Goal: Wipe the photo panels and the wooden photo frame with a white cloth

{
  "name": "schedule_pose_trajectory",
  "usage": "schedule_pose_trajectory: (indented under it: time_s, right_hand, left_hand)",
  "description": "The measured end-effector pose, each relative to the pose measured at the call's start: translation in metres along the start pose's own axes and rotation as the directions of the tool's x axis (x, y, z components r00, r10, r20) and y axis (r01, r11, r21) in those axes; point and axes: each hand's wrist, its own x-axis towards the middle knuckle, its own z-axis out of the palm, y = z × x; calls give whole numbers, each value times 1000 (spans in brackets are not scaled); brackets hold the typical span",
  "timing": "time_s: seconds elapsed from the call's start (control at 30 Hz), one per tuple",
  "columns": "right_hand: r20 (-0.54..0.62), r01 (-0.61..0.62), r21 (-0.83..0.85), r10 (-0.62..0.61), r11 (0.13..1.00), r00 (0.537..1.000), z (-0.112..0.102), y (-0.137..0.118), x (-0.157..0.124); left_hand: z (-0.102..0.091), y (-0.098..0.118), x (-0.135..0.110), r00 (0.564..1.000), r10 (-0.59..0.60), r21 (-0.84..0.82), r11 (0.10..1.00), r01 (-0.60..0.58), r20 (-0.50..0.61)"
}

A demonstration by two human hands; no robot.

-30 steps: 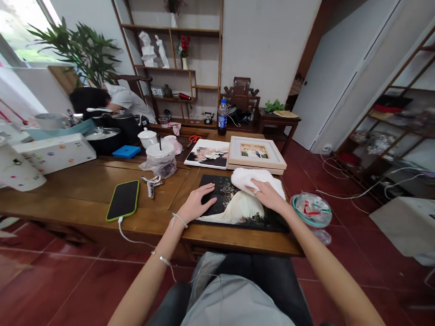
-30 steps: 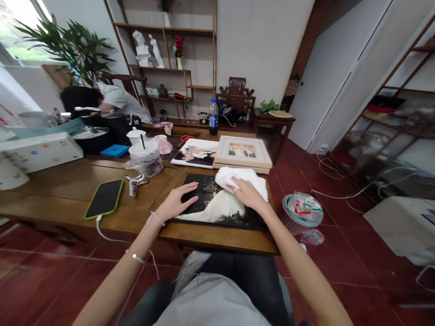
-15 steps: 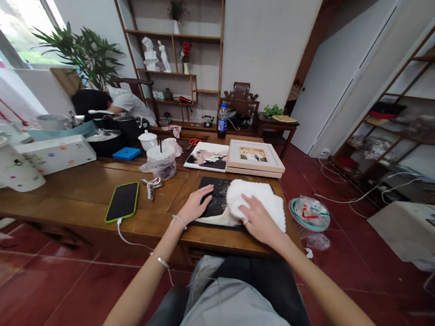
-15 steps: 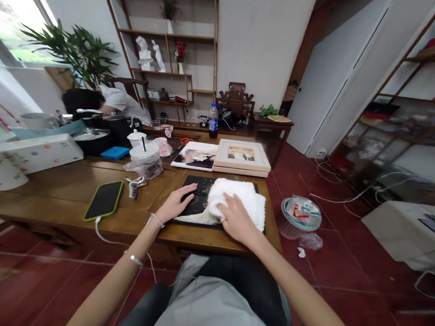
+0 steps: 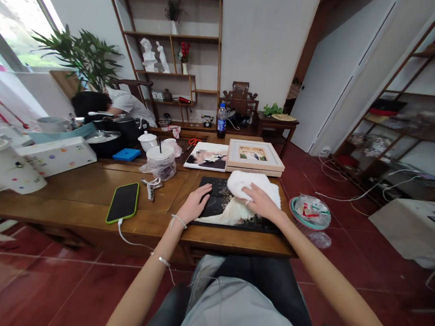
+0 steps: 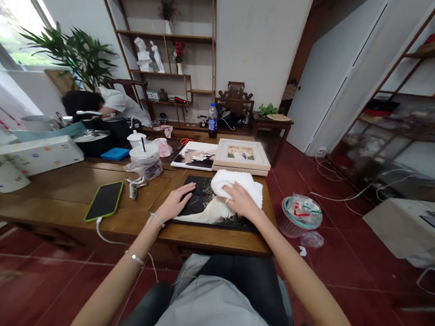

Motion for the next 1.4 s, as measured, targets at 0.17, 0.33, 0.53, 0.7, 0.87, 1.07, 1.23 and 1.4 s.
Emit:
schedule_pose_trajectory:
  time_s: [0.17, 0.33, 0.53, 0.7, 0.87, 1.07, 1.23, 1.4]
  right_hand:
    - [-41, -155, -24, 154, 988, 987, -7, 39, -10]
    - [14, -63, -27, 64, 998, 998, -14, 9, -48]
    - [172, 76, 98, -92, 992, 981, -28, -66, -95]
    - [303, 108, 179, -159, 978, 940, -36, -76, -94]
    - [217, -14, 114, -12, 993, 976, -27, -27, -46]
    - [52, 28, 62, -32, 998, 998, -4, 17, 23]
    - [67, 89, 5, -89, 996, 994, 1, 4, 22]
    - [141, 172, 71, -180, 983, 973, -11, -39, -33]
  left_hand:
    - [0, 0, 0, 1000, 5, 2, 1000, -5, 0]
    - [2, -1, 1, 1000, 1, -8, 1000, -1, 3]
    - [3, -1, 1, 1000, 8, -6, 1000, -8, 0]
    - [2, -2, 1, 1000, 12, -11, 1000, -12, -3]
    - [1, 0, 1, 1000, 6, -8, 1000, -6, 8]
    - [1, -1, 1, 1000, 12, -25, 1000, -11, 7]
    - [2, -2, 0, 1000, 7, -16, 1000, -7, 7]
    - [2, -2, -1, 1000, 4, -3, 1000, -4, 10]
